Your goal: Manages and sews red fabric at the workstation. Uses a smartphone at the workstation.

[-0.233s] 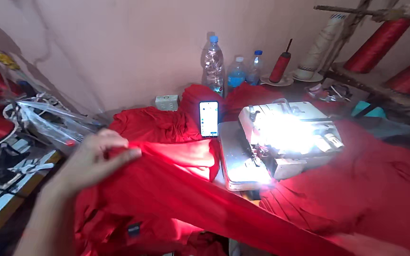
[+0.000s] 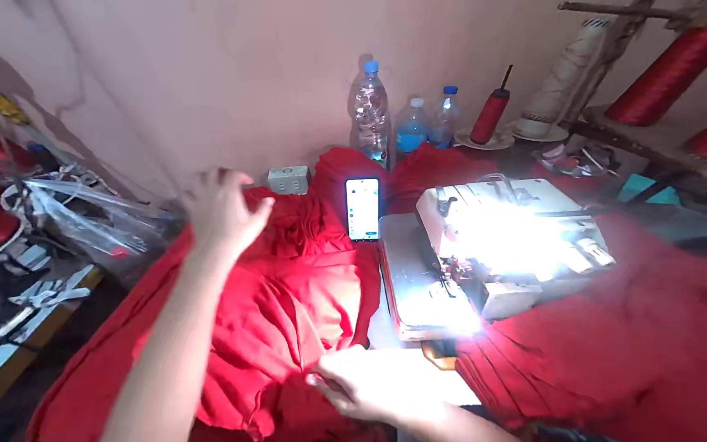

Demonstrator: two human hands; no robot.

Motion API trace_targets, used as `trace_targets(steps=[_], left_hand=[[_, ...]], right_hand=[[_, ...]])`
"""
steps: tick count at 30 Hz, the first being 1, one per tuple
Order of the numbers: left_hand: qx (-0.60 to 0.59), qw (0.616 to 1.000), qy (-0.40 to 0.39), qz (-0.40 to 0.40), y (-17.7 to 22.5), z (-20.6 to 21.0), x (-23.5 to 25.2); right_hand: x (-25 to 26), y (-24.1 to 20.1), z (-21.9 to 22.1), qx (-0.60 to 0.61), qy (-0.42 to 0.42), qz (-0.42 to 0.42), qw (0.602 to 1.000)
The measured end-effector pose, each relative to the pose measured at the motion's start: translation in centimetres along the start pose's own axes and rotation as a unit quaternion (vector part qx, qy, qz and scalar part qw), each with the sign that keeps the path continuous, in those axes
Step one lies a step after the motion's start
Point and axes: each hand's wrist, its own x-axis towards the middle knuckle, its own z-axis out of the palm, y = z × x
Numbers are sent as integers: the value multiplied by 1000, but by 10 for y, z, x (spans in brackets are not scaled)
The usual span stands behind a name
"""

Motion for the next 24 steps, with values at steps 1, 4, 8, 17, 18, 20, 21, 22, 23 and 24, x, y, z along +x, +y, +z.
trace_targets(steps=[1,4,8,17,18,20,21,22,23,24], left_hand=[[-46,997,-39,44,18,15,16],[-168,978,-91,83,60,74,41],[-313,942,-92,73,84,142,54],[-510,855,-94,28,92,177,57],[-510,854,-101,25,91,176,51],[-510,855,-88,17,94,180,52],[-514,854,-74,11,98,184,57],[-516,854,-58,9,100,189,63],[-521,853,-35,5,103,197,71],[-522,853,-20,2,104,201,75]], right_hand=[[12,15,11,-22,-9,-43,999],[29,39,23,-55,-36,-17,998],[25,50,28,-23,-15,33,999],[28,52,29,19,7,79,997],[28,53,30,18,9,81,996],[28,53,30,18,6,89,996],[29,53,30,16,4,91,996],[29,53,31,11,5,90,996],[29,53,31,8,6,92,996],[29,53,31,6,8,96,995]])
